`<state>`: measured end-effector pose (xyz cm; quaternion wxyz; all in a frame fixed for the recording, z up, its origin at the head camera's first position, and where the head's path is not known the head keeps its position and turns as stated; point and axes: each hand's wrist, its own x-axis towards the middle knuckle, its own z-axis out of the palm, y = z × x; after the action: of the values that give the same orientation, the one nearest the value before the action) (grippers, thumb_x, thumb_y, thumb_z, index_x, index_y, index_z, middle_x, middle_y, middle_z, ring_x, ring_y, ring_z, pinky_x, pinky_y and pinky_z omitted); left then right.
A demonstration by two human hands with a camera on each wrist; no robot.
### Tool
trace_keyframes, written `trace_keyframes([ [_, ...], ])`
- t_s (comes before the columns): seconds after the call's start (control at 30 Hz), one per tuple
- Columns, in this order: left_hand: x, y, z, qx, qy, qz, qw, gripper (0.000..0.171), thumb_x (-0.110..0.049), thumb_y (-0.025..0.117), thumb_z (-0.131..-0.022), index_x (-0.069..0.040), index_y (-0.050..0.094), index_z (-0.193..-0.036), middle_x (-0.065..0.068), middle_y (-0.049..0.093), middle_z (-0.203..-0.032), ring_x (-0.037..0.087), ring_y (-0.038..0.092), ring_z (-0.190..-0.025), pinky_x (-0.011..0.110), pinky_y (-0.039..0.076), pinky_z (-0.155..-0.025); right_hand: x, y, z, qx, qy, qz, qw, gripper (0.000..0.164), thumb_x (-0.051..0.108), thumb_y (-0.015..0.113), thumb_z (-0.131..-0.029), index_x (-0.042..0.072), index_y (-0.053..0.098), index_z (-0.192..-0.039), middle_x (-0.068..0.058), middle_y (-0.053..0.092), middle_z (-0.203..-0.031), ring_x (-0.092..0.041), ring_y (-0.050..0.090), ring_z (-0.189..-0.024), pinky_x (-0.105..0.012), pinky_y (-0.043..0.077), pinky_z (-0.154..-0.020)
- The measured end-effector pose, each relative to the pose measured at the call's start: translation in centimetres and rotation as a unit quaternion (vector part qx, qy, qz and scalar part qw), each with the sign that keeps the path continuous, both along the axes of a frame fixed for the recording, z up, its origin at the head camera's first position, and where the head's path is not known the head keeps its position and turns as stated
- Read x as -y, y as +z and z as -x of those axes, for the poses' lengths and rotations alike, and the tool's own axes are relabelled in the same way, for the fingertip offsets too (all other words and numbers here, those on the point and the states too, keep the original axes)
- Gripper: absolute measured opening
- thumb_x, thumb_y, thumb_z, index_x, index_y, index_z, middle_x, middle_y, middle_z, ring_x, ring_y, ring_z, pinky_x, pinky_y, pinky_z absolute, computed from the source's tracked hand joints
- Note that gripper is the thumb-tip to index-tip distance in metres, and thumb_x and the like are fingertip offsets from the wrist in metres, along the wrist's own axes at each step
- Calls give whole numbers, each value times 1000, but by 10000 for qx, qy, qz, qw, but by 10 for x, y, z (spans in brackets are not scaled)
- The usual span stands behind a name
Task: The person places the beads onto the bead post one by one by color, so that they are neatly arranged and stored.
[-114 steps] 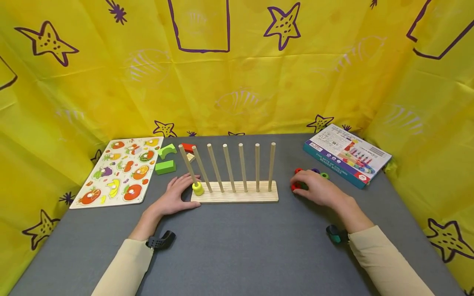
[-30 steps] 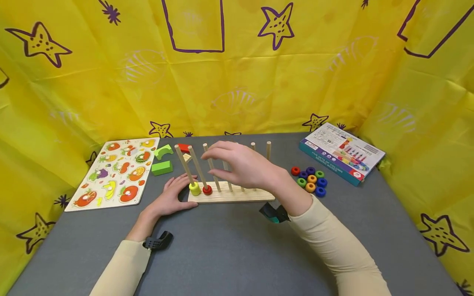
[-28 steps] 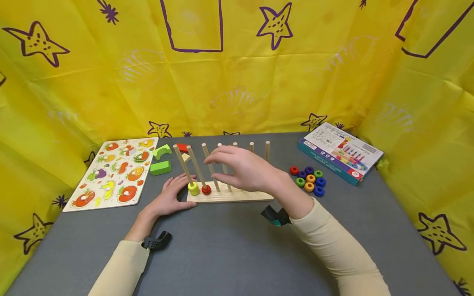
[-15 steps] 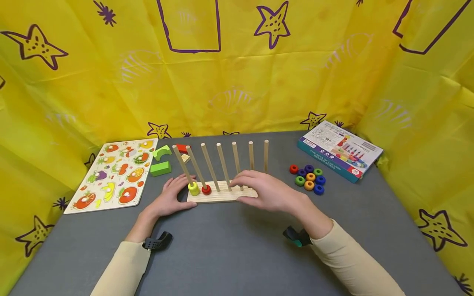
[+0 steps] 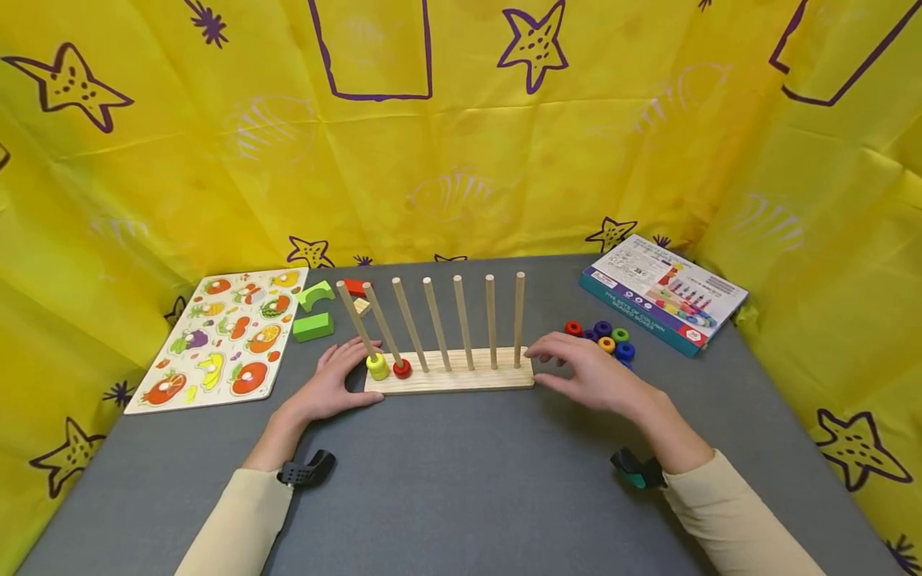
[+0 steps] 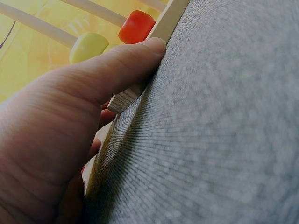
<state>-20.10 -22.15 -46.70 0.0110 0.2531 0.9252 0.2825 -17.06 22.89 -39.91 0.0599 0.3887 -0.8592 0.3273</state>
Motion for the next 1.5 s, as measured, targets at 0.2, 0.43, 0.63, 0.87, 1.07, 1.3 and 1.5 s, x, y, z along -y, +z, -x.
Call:
trace_keyframes([
  [0.2, 0, 1, 1, 15, 15, 28, 10000, 81, -42, 82, -80, -4, 51, -146, 18, 46, -151, 37, 24, -147, 61, 5, -115, -27, -7, 20, -420, -457, -58, 9981, 35, 0, 83, -81, 8, 70, -113, 0, 69, -105, -21, 65, -88, -37, 56, -77],
  [0.43, -1, 2, -1, 128, 40, 51, 9999, 83, -42, 82, -81, -2, 50, -146, 17, 46, -151, 37, 24, -148, 61, 4, -116, -43, -11, 45, 137, -879, -420, 9951, 30, 2, 76, -89, -1, 68, -117, -13, 69, -107, -26, 66, -90, -49, 56, -78],
  [0.63, 0, 2, -2, 131, 48, 52, 9999, 83, -42, 81, -81, -2, 50, -146, 18, 46, -151, 38, 24, -147, 62, 4, -116, -46, -11, 62, 638, -1100, -793, 9887, 32, 4, 73, -93, -5, 65, -122, -18, 67, -113, -33, 65, -98, -52, 54, -83],
  [0.87, -2, 1, -2, 128, 3, 6, 9999, 83, -43, 81, -81, -2, 50, -147, 17, 46, -151, 37, 24, -148, 60, 4, -116, -42, -13, 76, 901, -1153, -1353, 9799, 31, 5, 72, -94, -6, 65, -122, -20, 66, -113, -34, 65, -100, -53, 53, -87],
  [1.07, -2, 1, -2, 74, 11, 15, 10000, 83, -43, 81, -81, -2, 50, -146, 17, 46, -151, 37, 25, -147, 62, 5, -116, -42, -16, 86, 926, -1177, -1600, 9757, 26, 6, 73, -92, -6, 68, -115, -16, 68, -105, -30, 65, -93, -53, 53, -86],
  [1.3, -1, 1, -1, 111, 22, -5, 9999, 83, -43, 81, -81, -3, 50, -147, 17, 46, -152, 37, 23, -148, 61, 4, -116, -42, -12, 86, 1086, -1146, -1694, 9728, 19, 8, 73, -93, -2, 71, -109, -7, 69, -97, -22, 63, -85, -49, 54, -81],
  [1.5, 0, 1, -1, 120, 53, -2, 9999, 84, -42, 81, -81, -3, 50, -147, 17, 46, -152, 37, 24, -148, 61, 4, -116, -37, 8, 69, 933, -1095, -1349, 9804, 20, 6, 73, -93, -2, 70, -111, -7, 69, -99, -25, 64, -89, -49, 55, -81],
])
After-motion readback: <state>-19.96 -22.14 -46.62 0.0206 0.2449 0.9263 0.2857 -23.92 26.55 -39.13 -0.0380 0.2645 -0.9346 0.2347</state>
